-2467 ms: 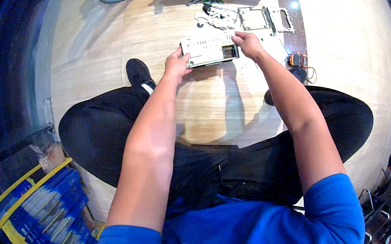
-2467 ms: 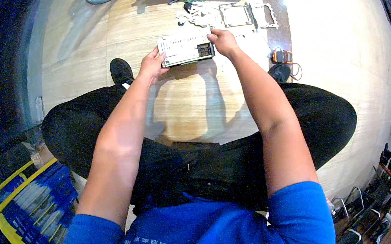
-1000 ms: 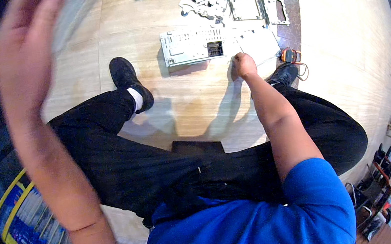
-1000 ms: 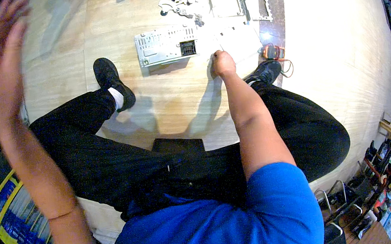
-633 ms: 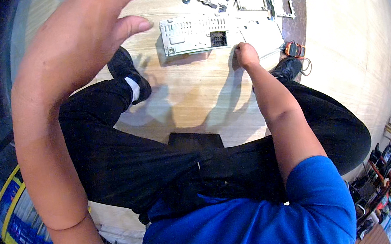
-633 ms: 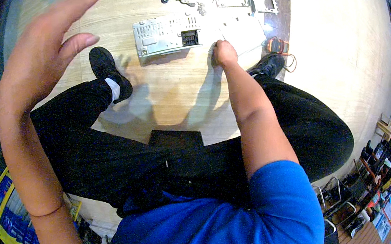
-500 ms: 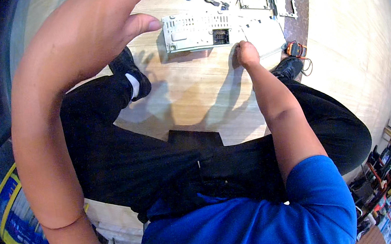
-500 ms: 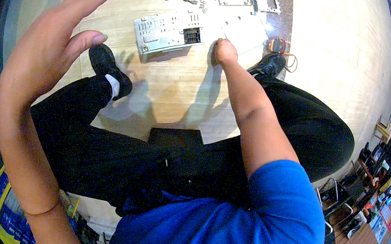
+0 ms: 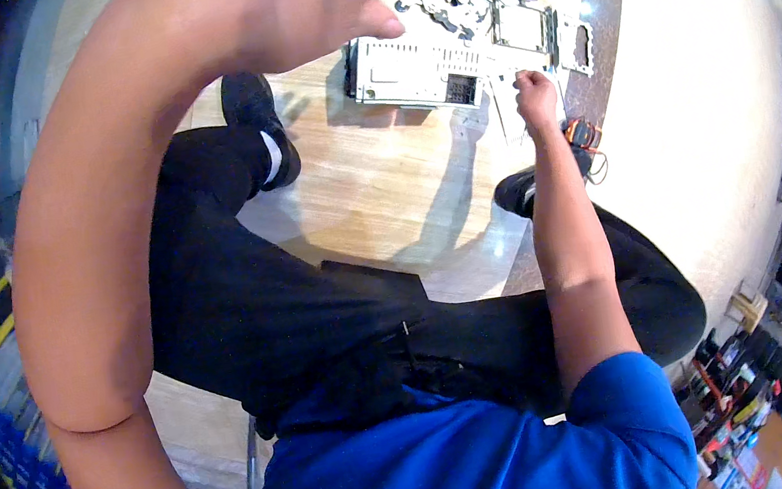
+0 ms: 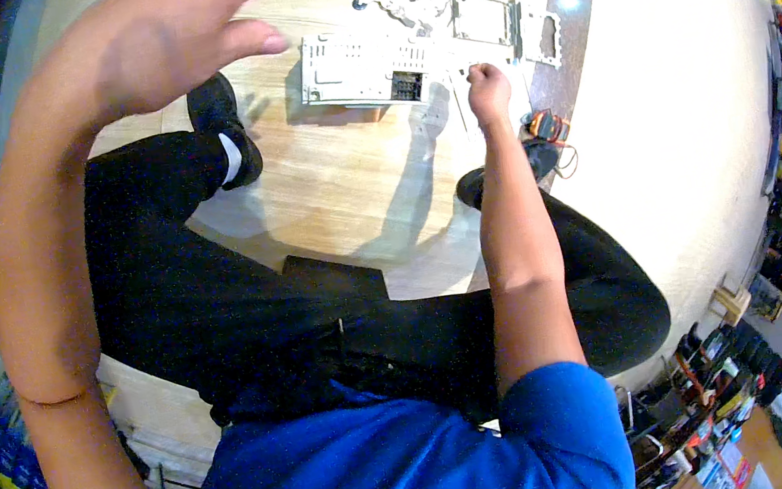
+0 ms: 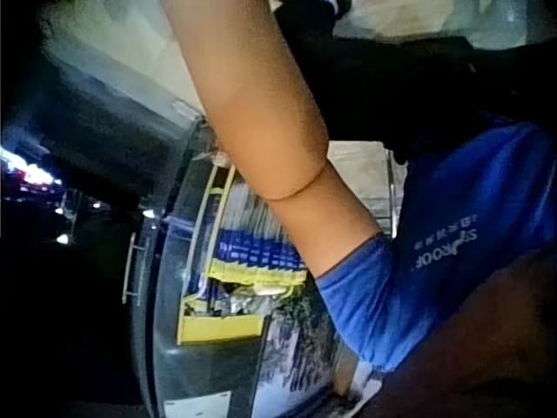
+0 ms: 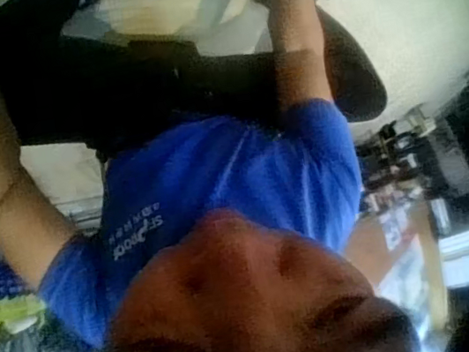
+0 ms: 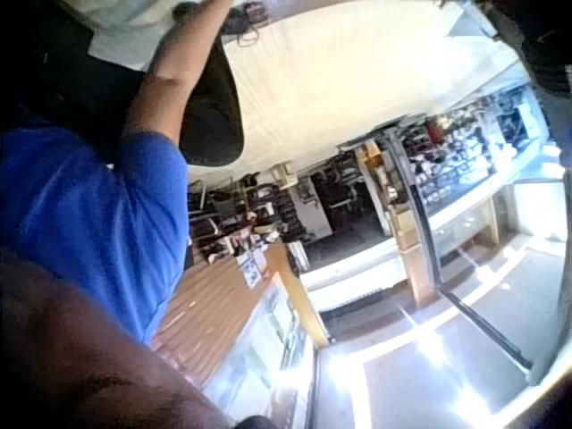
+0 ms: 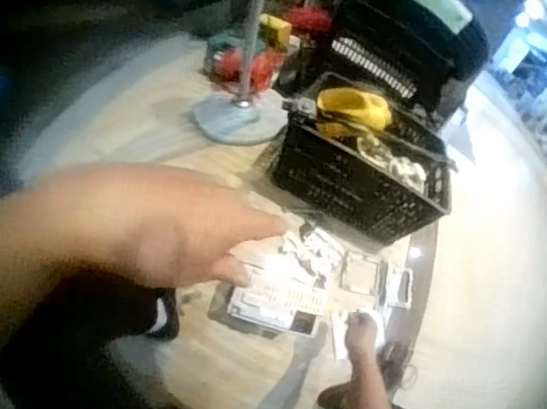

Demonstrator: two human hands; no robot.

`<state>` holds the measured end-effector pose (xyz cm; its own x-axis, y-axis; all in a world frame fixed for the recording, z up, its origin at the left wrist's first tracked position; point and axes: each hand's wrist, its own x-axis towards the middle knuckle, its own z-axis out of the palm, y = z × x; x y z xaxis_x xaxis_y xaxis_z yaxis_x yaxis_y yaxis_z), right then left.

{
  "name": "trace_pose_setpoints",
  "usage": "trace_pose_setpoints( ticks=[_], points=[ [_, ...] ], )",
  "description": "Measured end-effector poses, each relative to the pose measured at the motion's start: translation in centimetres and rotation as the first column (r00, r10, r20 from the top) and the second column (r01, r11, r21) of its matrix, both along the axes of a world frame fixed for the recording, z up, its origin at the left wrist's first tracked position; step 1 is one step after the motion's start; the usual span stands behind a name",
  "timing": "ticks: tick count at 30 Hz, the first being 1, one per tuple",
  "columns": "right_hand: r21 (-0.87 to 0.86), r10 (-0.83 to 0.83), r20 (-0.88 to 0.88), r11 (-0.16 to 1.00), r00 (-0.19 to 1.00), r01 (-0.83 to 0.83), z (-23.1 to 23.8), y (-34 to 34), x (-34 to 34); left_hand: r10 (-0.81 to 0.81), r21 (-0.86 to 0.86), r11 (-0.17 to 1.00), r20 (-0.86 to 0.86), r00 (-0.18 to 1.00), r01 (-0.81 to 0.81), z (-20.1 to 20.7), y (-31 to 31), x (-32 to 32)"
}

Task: The person works on the internal circuit board of an electronic device using a tool and by hand, fits the metal cover onto the unit, and inserts a connector into the rear port.

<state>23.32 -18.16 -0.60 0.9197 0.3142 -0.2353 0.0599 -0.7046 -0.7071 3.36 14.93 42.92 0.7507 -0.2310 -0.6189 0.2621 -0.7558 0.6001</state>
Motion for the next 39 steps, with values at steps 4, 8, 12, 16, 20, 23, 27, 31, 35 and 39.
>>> trace_pose_setpoints(
  ticks=[4,8,12,16,20,23,27,31,35,39],
  points=[
    [0.02,0.13,-0.184,0.992,0.974,-0.128,13.6,7.2,-2.8,0.019,0.225,0.973,0.138,0.99,-0.05,-2.2,-0.1,-2.3],
    [-0.021,0.609,-0.055,0.791,0.791,-0.611,17.3,10.1,-6.0,0.025,0.175,0.982,0.226,0.974,-0.066,-2.3,0.0,-2.4],
    [-0.269,0.688,-0.104,0.675,0.718,-0.686,15.9,9.8,-8.1,-0.047,0.127,0.992,0.348,0.936,0.002,-4.9,0.6,-2.0],
    [-0.329,0.671,-0.145,0.661,0.727,-0.675,16.1,11.9,-10.3,0.113,0.144,0.972,0.417,0.902,-0.188,-4.2,1.2,-4.0],
    [-0.372,0.681,-0.139,0.637,0.719,-0.675,14.8,11.8,-10.2,0.169,0.086,0.974,0.344,0.924,-0.21,-3.4,1.8,-4.4],
    [-0.403,0.681,-0.144,0.622,0.718,-0.671,14.4,11.9,-10.3,0.151,0.082,0.977,0.374,0.915,-0.195,-3.8,2.0,-4.5],
    [-0.411,0.687,-0.131,0.619,0.715,-0.67,14.2,12.2,-10.6,0.145,0.175,0.962,0.328,0.934,-0.21,-3.4,1.5,-4.0],
    [-0.459,0.695,-0.132,0.589,0.706,-0.665,14.2,12.4,-10.8,0.16,0.152,0.963,0.339,0.927,-0.222,-3.4,1.3,-4.5],
    [-0.452,0.71,-0.127,0.581,0.693,-0.677,13.9,12.5,-10.8,0.171,0.1,0.969,0.385,0.907,-0.225,-3.1,1.3,-5.1],
    [-0.441,0.693,-0.12,0.604,0.711,-0.664,13.6,12.7,-10.9,0.129,0.034,0.989,0.307,0.943,-0.146,-3.5,1.9,-4.2]
  ],
)
